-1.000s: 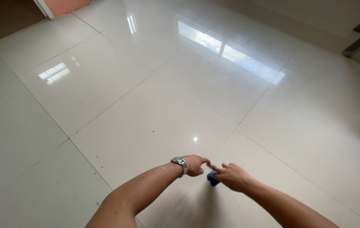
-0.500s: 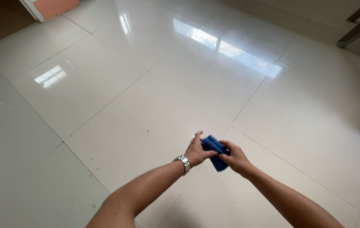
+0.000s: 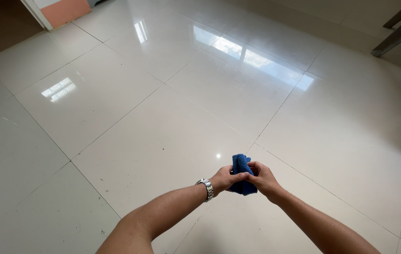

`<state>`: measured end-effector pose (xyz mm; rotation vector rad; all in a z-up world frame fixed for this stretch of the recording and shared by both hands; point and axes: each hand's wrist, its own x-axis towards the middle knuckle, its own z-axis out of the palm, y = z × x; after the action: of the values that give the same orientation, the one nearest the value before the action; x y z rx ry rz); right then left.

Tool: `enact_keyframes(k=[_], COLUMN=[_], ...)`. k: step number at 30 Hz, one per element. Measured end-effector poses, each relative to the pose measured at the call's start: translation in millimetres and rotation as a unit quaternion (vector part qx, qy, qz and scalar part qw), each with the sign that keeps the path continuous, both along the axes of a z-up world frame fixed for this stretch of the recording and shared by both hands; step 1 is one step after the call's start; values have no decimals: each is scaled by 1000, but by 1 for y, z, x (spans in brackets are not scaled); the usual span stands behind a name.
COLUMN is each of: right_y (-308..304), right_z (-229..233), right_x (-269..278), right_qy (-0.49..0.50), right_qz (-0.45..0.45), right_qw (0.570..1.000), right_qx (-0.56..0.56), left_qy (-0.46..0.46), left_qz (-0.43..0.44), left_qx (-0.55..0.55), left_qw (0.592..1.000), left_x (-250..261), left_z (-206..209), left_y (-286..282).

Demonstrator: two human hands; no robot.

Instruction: Scrubbing and wiping floor tiles with a blue cloth to remove dirt and marks.

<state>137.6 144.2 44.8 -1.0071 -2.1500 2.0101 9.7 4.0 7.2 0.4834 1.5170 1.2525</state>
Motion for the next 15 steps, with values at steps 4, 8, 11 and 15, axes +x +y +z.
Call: enact_keyframes(k=[4, 8, 11, 15], right_y=[7, 28, 37, 32], right_z=[14, -7, -10, 5], right_x=[6, 14, 19, 23], right_qy=[25, 27, 19, -4], right_qz=[1, -6, -16, -19], right_qw=[997, 995, 993, 993], right_qx=[-76, -94, -113, -112], left_qy=[-14, -2, -9, 71], left_qz=[31, 49, 63, 71], left_qx=[12, 22, 34, -4], left_qw=[999, 999, 997, 995], left_x=[-1, 6, 10, 17], left_z=[-14, 3, 6, 8], left_y=[5, -2, -3, 0])
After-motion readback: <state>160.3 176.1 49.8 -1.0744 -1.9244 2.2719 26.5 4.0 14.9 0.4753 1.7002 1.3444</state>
